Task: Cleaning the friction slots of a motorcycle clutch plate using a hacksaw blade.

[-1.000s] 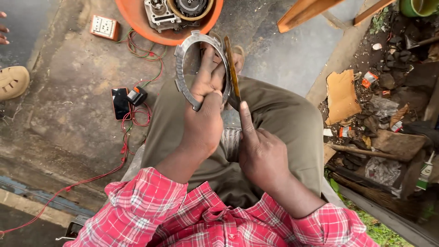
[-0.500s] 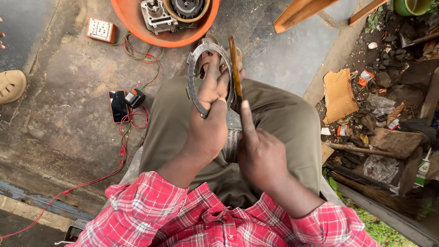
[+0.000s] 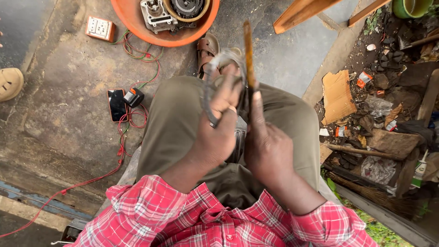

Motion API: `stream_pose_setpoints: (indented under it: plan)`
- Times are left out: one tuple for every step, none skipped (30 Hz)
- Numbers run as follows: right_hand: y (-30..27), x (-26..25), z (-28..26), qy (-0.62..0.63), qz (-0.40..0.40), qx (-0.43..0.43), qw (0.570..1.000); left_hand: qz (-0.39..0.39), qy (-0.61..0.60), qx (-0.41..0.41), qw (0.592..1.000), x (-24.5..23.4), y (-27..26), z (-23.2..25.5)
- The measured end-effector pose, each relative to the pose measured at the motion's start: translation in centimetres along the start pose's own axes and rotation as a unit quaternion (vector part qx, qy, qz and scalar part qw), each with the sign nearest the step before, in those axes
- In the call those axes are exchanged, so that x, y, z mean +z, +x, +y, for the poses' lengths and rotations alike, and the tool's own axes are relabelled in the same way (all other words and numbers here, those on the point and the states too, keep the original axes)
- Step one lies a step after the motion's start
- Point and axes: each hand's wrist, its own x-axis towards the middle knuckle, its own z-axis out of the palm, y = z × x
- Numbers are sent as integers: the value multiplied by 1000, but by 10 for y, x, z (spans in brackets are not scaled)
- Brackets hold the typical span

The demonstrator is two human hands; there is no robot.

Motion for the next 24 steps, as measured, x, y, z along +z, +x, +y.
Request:
stream_pose_setpoints:
  plan:
    - [1,-1,-2,-1,-2,-2,1000,2,-1,1,1000,2,2,5]
    - [2,-2,-4,1,2,4,1000,-3,17,4,1000,3,4,10]
    - [2,-4,-5,3,6,10,1000,-8,35,7,999,5,6,16]
    - [-1,-2,-7,4,8,7,1000,-8,37,10,999,4,8,16]
    - [-4,1,-8,8,2,-3,1000,4,-7,-10,1000,3,10,16]
    - [-8,3,-10,11,-5,-10,1000,14,-52,-33,998,3,11,15]
    - [-8,2,-8,11,-4,-11,1000,13,-51,-33,998,2,16,21]
    - [-10,1,-7,25,-2,10,1000,23,-96,-55,994,2,19,26]
    - [-12,-1,-6,39,0,30,999,34,-140,-78,986,2,22,30]
    - [-9,-9,-6,39,-2,30,999,35,-141,-78,986,2,20,31]
    - [-5,-18,-7,104,35,36,993,10,-165,-85,983,1,19,32]
    - [-1,-26,-7,169,73,39,982,-15,-187,-90,978,1,18,33]
    - [1,-27,-1,169,73,38,982,-15,-187,-89,978,1,18,35]
    - [1,-28,6,235,66,66,968,-33,-195,-90,976,1,18,37]
    - [2,-29,12,299,57,93,948,-51,-202,-91,974,2,17,39]
    - [5,-27,13,296,59,95,949,-54,-204,-92,973,0,16,38]
    - [8,-25,15,371,52,150,915,-41,-227,-101,968,-1,15,38]
    - [10,-27,19,437,48,207,874,-32,-255,-113,960,1,15,34]
    - [17,-26,15,428,55,211,877,-40,-264,-116,957,-2,14,42]
    - [21,-30,14,403,46,216,888,-47,-293,-119,947,0,16,47]
    - [26,-35,16,378,38,221,899,-54,-323,-121,937,2,18,52]
    - [26,-31,13,354,56,233,904,-75,-344,-131,927,3,19,61]
    - [21,-27,11,324,39,221,919,-36,-315,-169,933,3,16,70]
    - [8,-22,11,284,42,203,936,-23,-284,-199,938,4,9,72]
